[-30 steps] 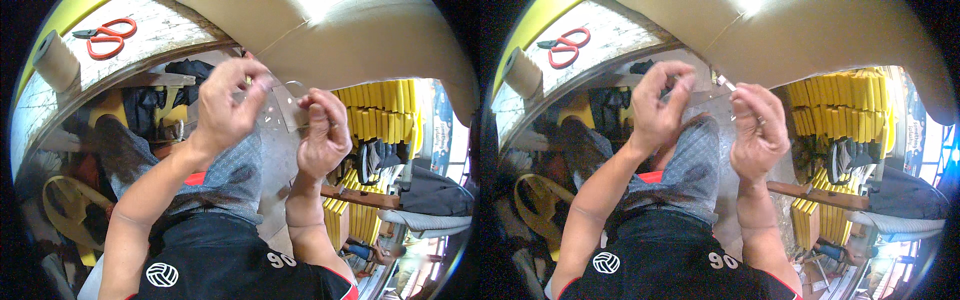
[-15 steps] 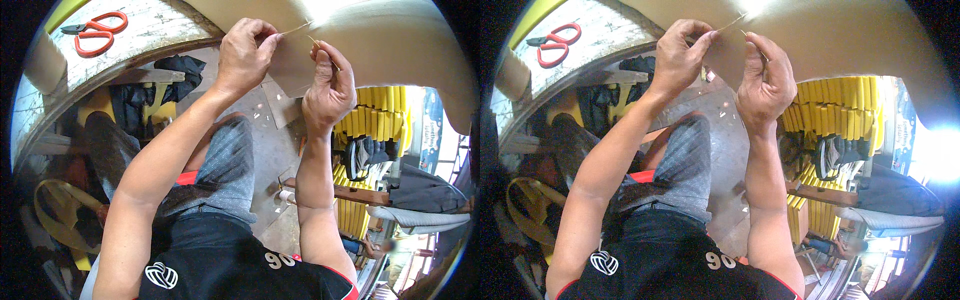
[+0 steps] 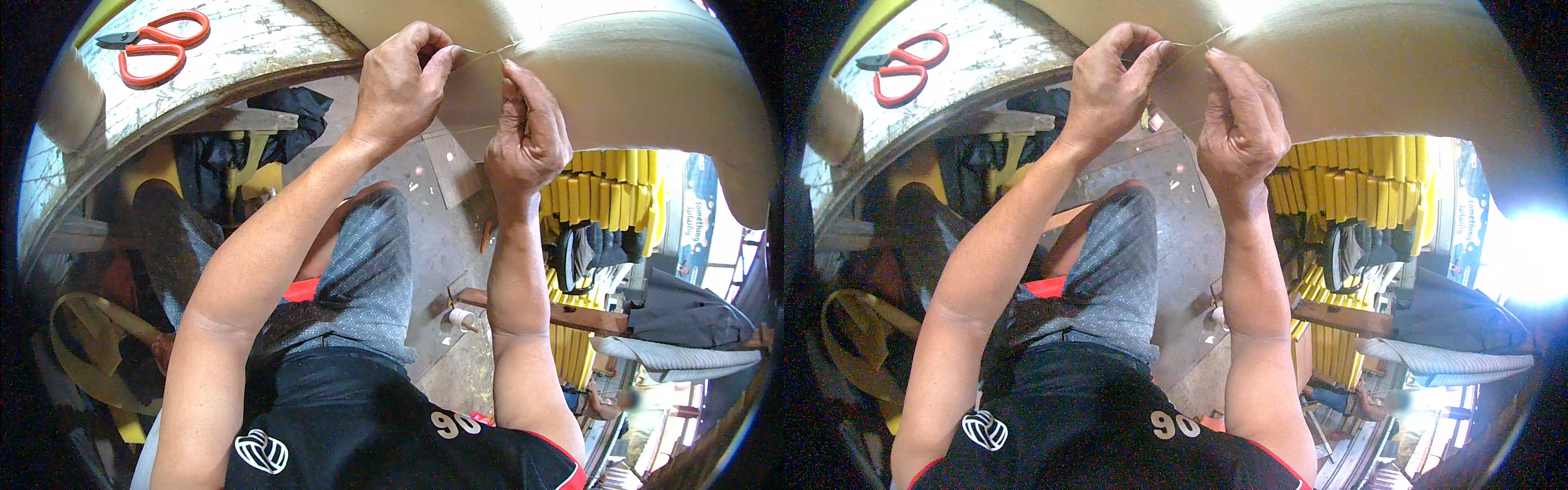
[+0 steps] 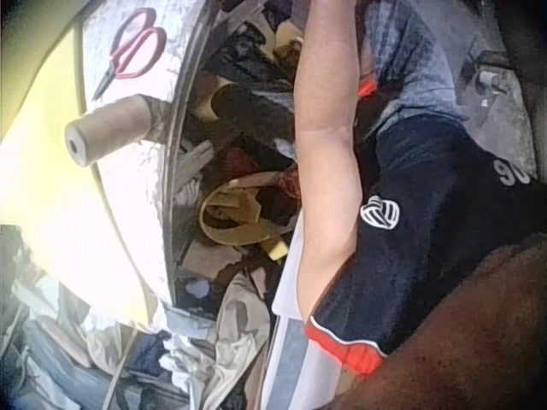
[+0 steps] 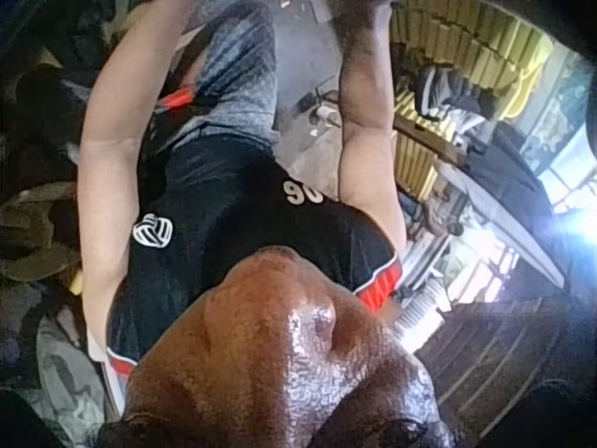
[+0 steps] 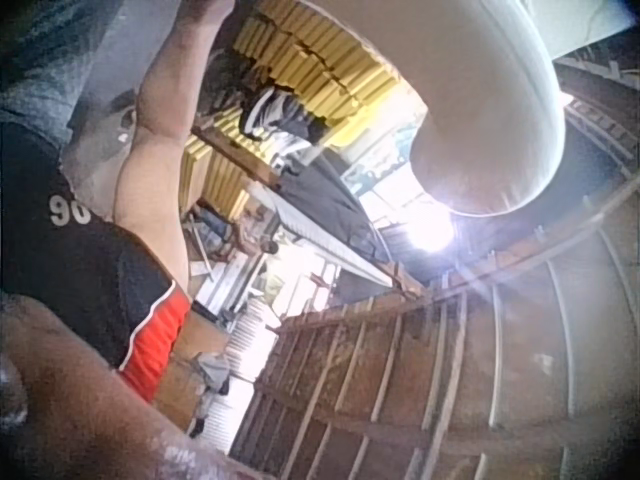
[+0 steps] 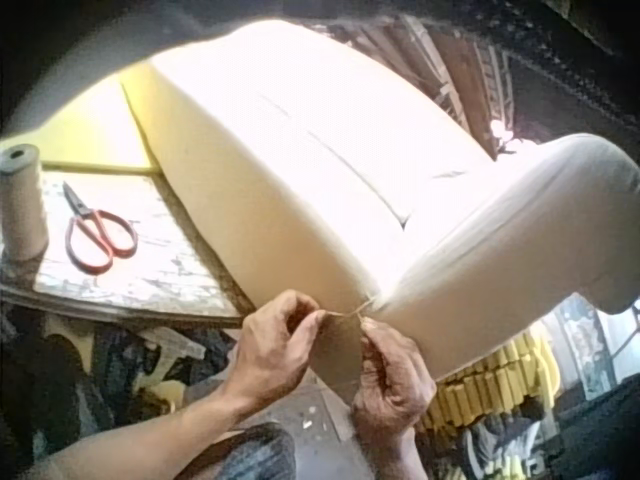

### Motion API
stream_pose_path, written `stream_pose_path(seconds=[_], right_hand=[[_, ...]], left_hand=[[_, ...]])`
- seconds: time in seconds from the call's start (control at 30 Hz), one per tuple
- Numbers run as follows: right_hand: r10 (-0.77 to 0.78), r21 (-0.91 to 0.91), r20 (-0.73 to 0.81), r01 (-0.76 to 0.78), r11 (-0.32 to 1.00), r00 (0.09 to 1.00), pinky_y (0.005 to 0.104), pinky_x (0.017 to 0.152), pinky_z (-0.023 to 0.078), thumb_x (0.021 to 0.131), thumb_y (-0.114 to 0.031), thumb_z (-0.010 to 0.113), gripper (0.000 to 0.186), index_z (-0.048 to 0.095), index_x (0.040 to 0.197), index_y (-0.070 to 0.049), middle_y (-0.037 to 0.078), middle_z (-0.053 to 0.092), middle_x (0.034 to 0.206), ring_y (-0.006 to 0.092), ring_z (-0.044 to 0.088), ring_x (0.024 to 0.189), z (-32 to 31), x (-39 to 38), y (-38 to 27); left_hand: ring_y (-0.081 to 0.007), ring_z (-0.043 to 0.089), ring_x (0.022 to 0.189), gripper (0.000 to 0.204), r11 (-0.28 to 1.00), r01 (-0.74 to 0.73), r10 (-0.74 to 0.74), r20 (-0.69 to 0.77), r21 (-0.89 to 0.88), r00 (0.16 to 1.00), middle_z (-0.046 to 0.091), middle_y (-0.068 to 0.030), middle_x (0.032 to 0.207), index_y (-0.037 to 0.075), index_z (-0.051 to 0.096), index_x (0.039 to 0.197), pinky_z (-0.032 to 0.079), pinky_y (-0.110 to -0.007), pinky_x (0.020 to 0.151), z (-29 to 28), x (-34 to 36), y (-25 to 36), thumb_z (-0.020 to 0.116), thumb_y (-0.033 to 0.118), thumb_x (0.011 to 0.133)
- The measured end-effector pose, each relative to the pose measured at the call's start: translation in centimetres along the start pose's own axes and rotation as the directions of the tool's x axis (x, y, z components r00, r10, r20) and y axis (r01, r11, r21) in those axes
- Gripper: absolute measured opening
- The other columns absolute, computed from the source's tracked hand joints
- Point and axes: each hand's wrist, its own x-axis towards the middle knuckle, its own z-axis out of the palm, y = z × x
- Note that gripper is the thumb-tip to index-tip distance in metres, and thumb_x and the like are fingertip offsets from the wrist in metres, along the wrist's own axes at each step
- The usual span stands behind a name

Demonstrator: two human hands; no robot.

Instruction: The person hand-sews a seam on a large beige upholstered piece using a needle and thread. They repeatedly insert the needle, pull the thread through, and tighten the stitches along the seam.

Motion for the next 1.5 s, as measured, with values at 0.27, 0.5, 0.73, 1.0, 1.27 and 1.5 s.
stream_pose_path(seconds=[0.27, 0.5, 0.73, 1.0, 1.27, 1.5], right_hand=[[-0.056, -0.025, 0.021, 0.057, 0.998, 0.998, 0.0382, 0.093, 0.057, 0.088, 0.008, 0.069, 0.027, 0.076, 0.111, -0.004, 0.014, 0.077, 0.109, 0.0300, 0.074, 0.103, -0.1, 0.1, 0.2], [-0.089, -0.065, 0.081, 0.094, 0.993, 0.993, 0.0400, 0.094, 0.056, 0.084, 0.010, 0.067, 0.033, 0.075, 0.112, -0.004, 0.014, 0.076, 0.111, 0.0307, 0.073, 0.105, -0.3, 0.2, 0.2], [-0.029, -0.111, 0.016, 0.030, 0.993, 0.999, 0.0388, 0.086, 0.058, 0.089, 0.005, 0.070, 0.021, 0.074, 0.108, -0.004, 0.014, 0.076, 0.105, 0.0320, 0.074, 0.097, 0.0, 0.0, -0.1], [0.033, -0.115, 0.073, -0.025, 0.993, 0.997, 0.0367, 0.079, 0.058, 0.094, -0.006, 0.071, 0.010, 0.075, 0.103, -0.004, 0.014, 0.076, 0.099, 0.0302, 0.075, 0.091, -0.4, 1.3, -0.7], [0.171, -0.042, 0.075, -0.169, 0.985, 0.982, 0.0368, 0.074, 0.058, 0.096, -0.012, 0.070, 0.013, 0.076, 0.104, -0.003, 0.016, 0.076, 0.096, 0.0302, 0.075, 0.085, -0.3, 1.8, -0.7], [-0.007, -0.182, 0.095, 0.024, 0.983, 0.995, 0.0387, 0.075, 0.058, 0.098, -0.016, 0.069, 0.014, 0.076, 0.104, -0.004, 0.016, 0.076, 0.093, 0.0313, 0.075, 0.084, -0.2, 1.9, -1.0]], left_hand=[[-0.0172, 0.072, 0.085, 0.020, 1.000, 0.008, -0.009, 0.013, 0.018, 1.000, 0.075, -0.0119, 0.093, -0.001, 0.071, 0.105, 0.057, -0.032, 0.079, -0.1, 0.0, 0.2, 0.070, 0.018, 0.099], [-0.0172, 0.072, 0.085, 0.020, 1.000, 0.009, -0.009, 0.025, -0.001, 1.000, 0.075, -0.0129, 0.093, -0.001, 0.071, 0.105, 0.057, -0.032, 0.078, -0.2, -0.1, 0.1, 0.070, 0.017, 0.098], [-0.0262, 0.072, 0.092, 0.013, 0.981, -0.124, 0.117, 0.051, 0.146, 0.992, 0.074, -0.0135, 0.097, 0.002, 0.072, 0.101, 0.056, -0.036, 0.082, 0.1, -2.6, 0.3, 0.072, 0.012, 0.091], [-0.0352, 0.067, 0.112, 0.022, 0.861, -0.436, 0.447, 0.017, 0.263, 0.894, 0.071, -0.0131, 0.123, 0.006, 0.071, 0.101, 0.054, -0.043, 0.094, 0.5, -3.7, -0.2, 0.075, 0.003, 0.080], [-0.0363, 0.066, 0.117, 0.020, 0.867, -0.446, 0.447, 0.049, 0.221, 0.893, 0.069, -0.0188, 0.127, 0.003, 0.069, 0.099, 0.052, -0.044, 0.101, 0.9, -4.2, -0.1, 0.073, 0.005, 0.080], [-0.0388, 0.065, 0.118, 0.025, 0.826, -0.490, 0.489, 0.076, 0.281, 0.869, 0.068, -0.0185, 0.131, 0.003, 0.068, 0.101, 0.053, -0.045, 0.101, 1.2, -4.2, -0.5, 0.074, 0.003, 0.076]])
